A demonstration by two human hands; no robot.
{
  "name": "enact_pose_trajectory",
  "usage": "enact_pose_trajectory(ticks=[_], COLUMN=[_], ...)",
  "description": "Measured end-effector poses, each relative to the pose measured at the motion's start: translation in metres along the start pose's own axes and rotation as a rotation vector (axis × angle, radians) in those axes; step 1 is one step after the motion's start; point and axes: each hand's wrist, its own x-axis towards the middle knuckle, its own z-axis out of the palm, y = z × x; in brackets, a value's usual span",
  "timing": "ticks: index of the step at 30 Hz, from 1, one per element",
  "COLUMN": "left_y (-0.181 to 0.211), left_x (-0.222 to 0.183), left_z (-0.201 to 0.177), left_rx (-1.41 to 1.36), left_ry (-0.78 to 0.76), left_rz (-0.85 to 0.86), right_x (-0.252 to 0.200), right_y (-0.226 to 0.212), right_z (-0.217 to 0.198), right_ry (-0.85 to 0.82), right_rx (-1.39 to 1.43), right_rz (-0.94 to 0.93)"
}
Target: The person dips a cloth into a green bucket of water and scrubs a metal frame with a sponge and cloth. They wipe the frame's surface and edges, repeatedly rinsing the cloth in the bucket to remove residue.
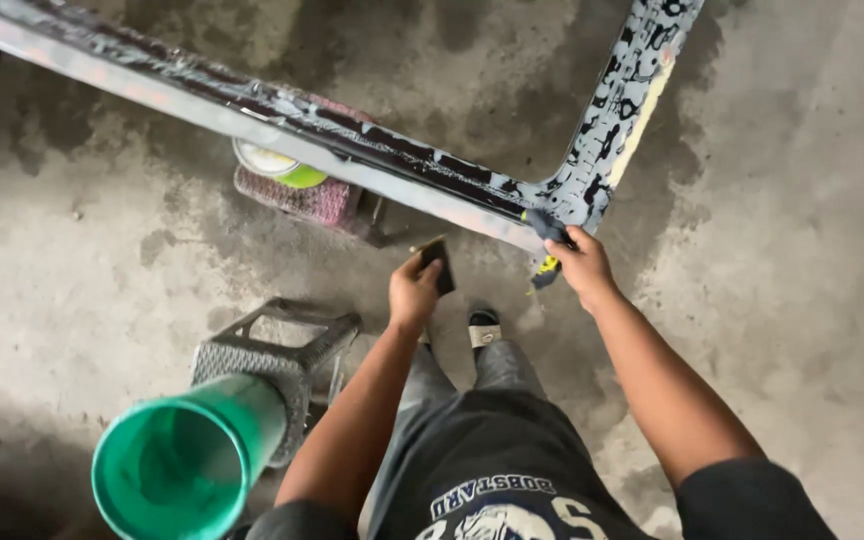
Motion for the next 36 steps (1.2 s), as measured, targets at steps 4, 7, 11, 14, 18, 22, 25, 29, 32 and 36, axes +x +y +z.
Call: enact_pose_trajectory(ticks=[4, 7, 11, 14, 18, 22, 25, 29, 32, 36], left_y=[0.019, 0.048, 0.055, 0.057, 0.077, 0.039, 0.03, 0.034, 0.026, 0.041], left_x=[-0.006, -0.02, -0.034, -0.045, -0.056, -0.04, -0.046, -0.058, -0.056, -0.063], left_z=[0.057, 0.088, 0.115, 0.118, 0.117, 0.11, 0.103, 0.097, 0.098, 0.094], left_rx=[-0.271, -0.407, -0.549, -0.452, -0.464, -0.459, -0.381, -0.209, -0.204, -0.128], left_ry=[-0.104, -0.111, -0.243, -0.233, -0.167, -0.104, -0.076, -0.051, -0.066, -0.064], left_rz=[0.146, -0.098, -0.05, -0.074, -0.076, -0.046, -0.013, -0.084, -0.057, -0.112], right_x=[-0.041, -0.064, -0.083, -0.1, -0.103, -0.094, -0.083, -0.062, -0.063, -0.05], right_y=[-0.052, -0.088, -0.119, -0.151, -0.167, -0.167, -0.158, -0.138, -0.141, -0.146], right_z=[-0.016, -0.018, -0.029, -0.044, -0.067, -0.083, -0.092, -0.097, -0.098, -0.098], right_ry=[-0.142, -0.208, -0.062, 0.05, 0.117, 0.146, 0.169, 0.187, 0.128, 0.141], right_rx=[0.479, 0.707, 0.399, 0.01, -0.043, -0.117, -0.045, -0.077, -0.002, 0.007], right_rz=[-0.073, 0.02, -0.437, -0.8, -0.675, -0.567, -0.588, -0.625, -0.478, -0.487])
